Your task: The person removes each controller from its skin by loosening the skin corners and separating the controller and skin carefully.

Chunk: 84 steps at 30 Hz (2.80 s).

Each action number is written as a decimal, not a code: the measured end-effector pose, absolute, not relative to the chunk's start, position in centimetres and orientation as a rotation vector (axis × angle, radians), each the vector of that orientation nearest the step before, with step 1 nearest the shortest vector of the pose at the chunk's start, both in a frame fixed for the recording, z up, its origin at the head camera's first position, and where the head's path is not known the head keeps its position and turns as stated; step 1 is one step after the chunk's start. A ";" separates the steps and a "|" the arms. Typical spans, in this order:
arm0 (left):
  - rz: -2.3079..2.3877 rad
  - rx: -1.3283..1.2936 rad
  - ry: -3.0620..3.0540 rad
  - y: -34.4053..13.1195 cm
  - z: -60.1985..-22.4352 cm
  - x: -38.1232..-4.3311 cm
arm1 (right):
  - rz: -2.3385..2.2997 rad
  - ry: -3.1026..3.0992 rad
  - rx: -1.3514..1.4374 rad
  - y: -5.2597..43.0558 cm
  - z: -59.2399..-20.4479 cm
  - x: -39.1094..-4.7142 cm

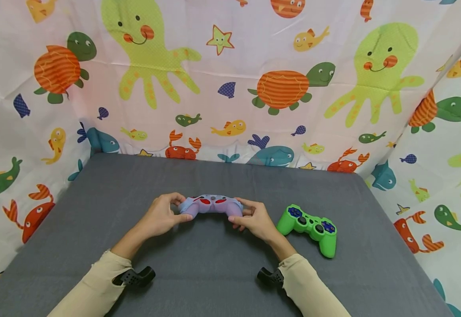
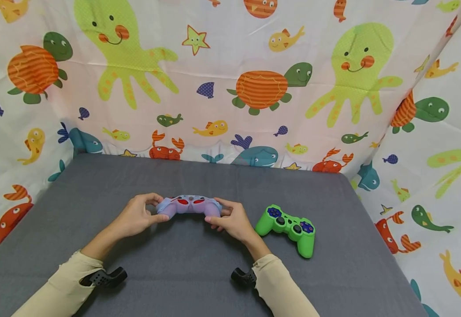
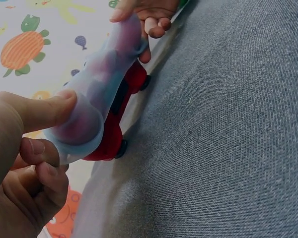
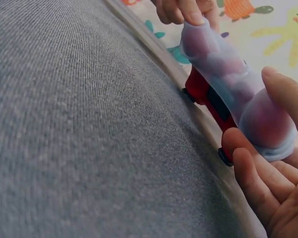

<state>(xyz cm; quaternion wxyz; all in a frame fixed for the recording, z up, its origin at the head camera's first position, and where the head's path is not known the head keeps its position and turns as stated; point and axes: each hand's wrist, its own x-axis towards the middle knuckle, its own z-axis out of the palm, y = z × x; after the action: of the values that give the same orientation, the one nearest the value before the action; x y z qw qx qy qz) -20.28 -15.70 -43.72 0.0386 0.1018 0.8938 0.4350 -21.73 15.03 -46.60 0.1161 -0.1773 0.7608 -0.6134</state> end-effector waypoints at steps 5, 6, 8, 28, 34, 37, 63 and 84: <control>1.338 0.273 2.735 -15.8 -43.5 -20.1 | -1.794 2.238 -0.511 14.7 -46.5 -21.7; 1.334 0.267 2.734 -15.8 -43.5 -20.1 | -1.792 2.236 -0.509 14.7 -46.5 -21.7; 1.328 0.261 2.735 -15.7 -43.5 -20.0 | -1.792 2.237 -0.501 14.7 -46.6 -21.6; 1.292 0.246 2.828 -15.0 -43.8 -19.7 | -1.793 2.242 -0.504 15.1 -47.0 -21.8; 1.392 0.254 2.702 -15.3 -44.5 -20.1 | -1.753 2.266 -0.535 15.4 -46.6 -21.9; 1.391 0.268 2.692 -15.2 -44.7 -20.1 | -1.737 2.274 -0.528 15.4 -46.4 -21.8; 1.372 0.298 2.791 -14.6 -43.9 -19.9 | -1.759 2.258 -0.508 15.2 -46.2 -21.7; 1.295 0.212 2.906 -13.8 -43.7 -19.3 | -1.768 2.257 -0.477 15.2 -46.0 -21.6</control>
<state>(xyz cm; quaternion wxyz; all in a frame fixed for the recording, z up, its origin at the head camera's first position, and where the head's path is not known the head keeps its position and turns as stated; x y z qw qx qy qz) -19.28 -13.85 -43.67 -0.0235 0.0666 0.9111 0.4061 -21.60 15.19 -45.96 0.1174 -0.1630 0.7711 -0.6042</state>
